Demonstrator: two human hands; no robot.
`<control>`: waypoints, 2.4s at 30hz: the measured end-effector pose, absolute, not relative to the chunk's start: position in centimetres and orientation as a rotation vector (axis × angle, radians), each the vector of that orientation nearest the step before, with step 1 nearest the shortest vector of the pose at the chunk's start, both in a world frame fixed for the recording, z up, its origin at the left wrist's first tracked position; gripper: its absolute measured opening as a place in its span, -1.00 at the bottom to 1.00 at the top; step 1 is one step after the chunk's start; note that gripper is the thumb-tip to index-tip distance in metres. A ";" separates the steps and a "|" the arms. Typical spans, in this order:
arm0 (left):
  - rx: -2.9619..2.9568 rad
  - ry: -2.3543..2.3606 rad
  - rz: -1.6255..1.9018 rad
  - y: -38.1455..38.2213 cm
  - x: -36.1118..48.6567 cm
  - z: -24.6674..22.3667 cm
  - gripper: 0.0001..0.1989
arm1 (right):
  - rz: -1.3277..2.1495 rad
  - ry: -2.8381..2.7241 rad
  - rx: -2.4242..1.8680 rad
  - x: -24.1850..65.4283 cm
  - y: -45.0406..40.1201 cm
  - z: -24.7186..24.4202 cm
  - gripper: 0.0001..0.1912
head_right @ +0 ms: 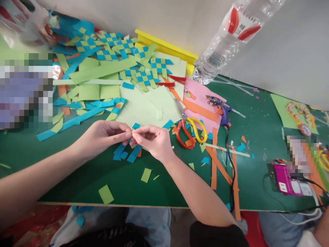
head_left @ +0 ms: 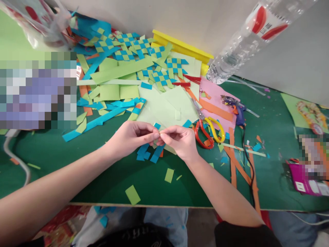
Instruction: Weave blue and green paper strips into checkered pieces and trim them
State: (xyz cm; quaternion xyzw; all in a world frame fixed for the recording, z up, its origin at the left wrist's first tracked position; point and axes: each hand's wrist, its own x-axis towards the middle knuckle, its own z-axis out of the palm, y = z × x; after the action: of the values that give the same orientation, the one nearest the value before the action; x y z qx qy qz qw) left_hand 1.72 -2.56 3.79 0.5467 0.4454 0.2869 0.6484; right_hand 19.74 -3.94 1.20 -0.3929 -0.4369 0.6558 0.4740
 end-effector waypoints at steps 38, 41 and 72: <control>1.162 0.945 0.660 -2.6 1.5 3.8 -0.84 | 1.600 -1.104 -0.905 19.8 -4.1 1.0 -0.88; 1.160 0.952 0.660 -2.6 1.5 3.7 -0.82 | 1.595 -1.108 -0.901 19.8 -4.1 1.1 -0.90; 1.151 0.942 0.641 -2.5 1.5 3.8 -0.80 | 1.597 -1.116 -0.938 19.8 -4.1 1.3 -0.86</control>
State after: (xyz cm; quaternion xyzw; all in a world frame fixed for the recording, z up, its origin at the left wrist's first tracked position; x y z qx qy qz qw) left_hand 1.50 -2.49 3.83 0.5145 0.4210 0.2867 0.6898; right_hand 19.78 -4.06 1.35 -0.3829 -0.4553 0.6517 0.4705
